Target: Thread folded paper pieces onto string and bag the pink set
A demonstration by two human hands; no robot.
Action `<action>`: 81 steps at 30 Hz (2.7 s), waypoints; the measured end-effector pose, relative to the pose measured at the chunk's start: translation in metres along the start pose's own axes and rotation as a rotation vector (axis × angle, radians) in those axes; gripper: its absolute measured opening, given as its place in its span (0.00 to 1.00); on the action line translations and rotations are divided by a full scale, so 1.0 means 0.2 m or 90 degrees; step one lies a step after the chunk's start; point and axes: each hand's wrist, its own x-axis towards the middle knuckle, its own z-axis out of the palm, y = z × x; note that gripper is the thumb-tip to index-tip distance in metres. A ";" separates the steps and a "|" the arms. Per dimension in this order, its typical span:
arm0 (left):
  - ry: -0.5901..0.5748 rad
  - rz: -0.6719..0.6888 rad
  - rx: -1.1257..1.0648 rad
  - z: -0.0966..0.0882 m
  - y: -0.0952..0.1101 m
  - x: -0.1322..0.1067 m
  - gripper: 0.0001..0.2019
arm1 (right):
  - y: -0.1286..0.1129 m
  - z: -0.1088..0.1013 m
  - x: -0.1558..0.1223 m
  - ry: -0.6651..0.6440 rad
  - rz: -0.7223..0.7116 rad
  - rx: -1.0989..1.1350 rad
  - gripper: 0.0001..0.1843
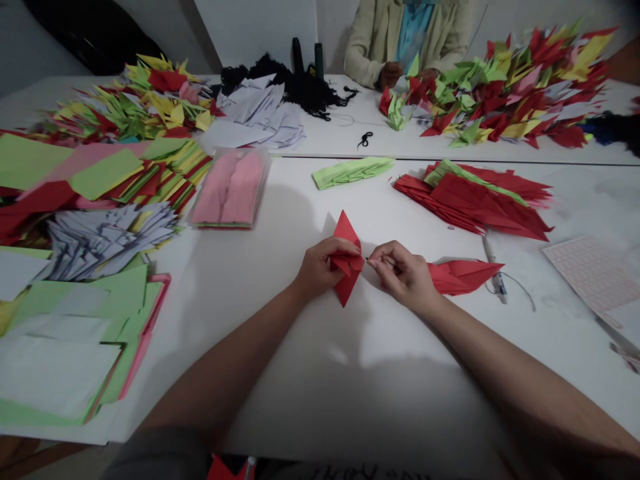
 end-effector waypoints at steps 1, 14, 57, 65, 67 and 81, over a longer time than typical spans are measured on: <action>0.005 0.003 -0.014 0.00 0.00 0.00 0.08 | 0.00 0.00 -0.01 0.001 -0.017 -0.003 0.03; 0.019 -0.132 -0.072 0.04 0.07 -0.01 0.14 | 0.02 0.09 -0.02 0.092 -0.115 -0.120 0.02; 0.066 0.059 0.042 0.05 0.07 -0.02 0.05 | 0.06 0.04 0.00 0.195 0.014 -0.018 0.06; 0.055 0.051 0.048 0.05 0.06 -0.04 0.09 | 0.04 0.03 -0.01 0.158 0.006 -0.017 0.06; 0.057 0.026 0.052 0.04 0.05 -0.04 0.10 | 0.05 0.02 -0.01 0.145 0.017 0.034 0.08; -0.041 -0.030 0.120 0.04 0.04 -0.03 0.10 | -0.06 -0.10 0.10 0.080 -0.037 0.059 0.06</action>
